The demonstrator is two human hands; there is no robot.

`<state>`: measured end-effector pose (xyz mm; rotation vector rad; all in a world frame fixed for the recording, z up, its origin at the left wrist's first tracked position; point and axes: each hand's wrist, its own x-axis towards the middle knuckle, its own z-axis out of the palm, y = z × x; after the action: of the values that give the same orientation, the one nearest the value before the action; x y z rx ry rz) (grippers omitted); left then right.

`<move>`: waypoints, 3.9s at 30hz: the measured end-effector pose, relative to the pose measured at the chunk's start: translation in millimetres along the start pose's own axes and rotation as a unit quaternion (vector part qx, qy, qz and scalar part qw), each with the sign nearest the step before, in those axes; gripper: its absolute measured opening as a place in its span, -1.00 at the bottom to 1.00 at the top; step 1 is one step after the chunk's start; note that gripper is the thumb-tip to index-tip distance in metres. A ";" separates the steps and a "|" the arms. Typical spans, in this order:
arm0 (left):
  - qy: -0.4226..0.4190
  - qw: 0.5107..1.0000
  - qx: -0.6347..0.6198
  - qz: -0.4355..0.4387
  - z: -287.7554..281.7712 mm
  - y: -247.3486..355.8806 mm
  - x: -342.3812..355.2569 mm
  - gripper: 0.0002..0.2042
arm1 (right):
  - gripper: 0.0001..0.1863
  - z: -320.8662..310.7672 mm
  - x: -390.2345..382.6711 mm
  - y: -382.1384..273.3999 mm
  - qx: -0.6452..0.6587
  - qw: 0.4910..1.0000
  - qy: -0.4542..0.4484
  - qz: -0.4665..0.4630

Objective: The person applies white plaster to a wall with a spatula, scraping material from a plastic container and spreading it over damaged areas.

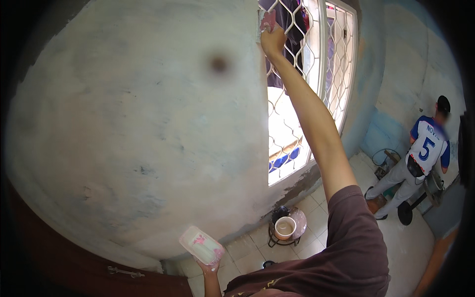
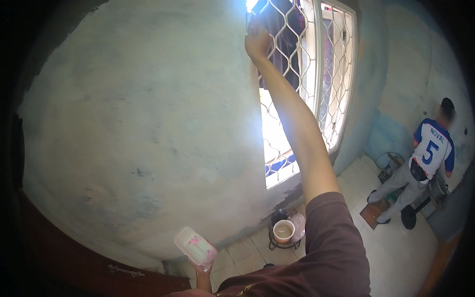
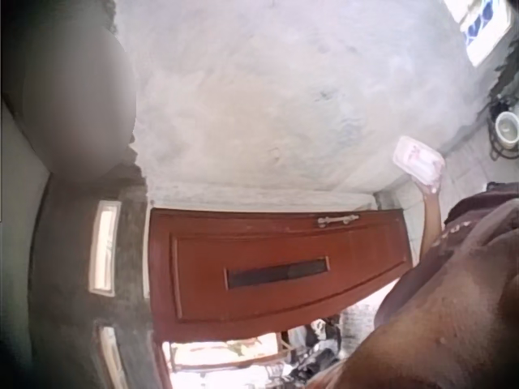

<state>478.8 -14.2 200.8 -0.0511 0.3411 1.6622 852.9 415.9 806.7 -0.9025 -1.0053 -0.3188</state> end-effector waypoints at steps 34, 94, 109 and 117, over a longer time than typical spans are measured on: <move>-0.010 0.993 0.110 0.045 24.0 64.7 147.4 -0.49 | -0.58 234.1 140.1 -37.7 0.001 0.925 0.116 -0.362; -0.050 0.982 0.094 0.157 -22.2 17.9 -36.7 -0.38 | -0.65 27.0 -39.4 -86.1 0.068 0.943 -0.084 -0.314; 0.002 0.989 0.019 0.144 -5.5 6.7 -56.7 -0.47 | -0.76 30.8 -162.7 -161.6 0.133 0.852 -0.276 -0.423; -0.026 0.984 0.036 0.172 6.4 -21.2 -64.4 -0.45 | -0.58 -5.3 98.8 -38.0 -0.054 0.975 0.022 -0.215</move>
<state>508.7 -73.0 217.7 0.1114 0.3867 1.9878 885.0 404.3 907.0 -0.7659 -1.1470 -0.7619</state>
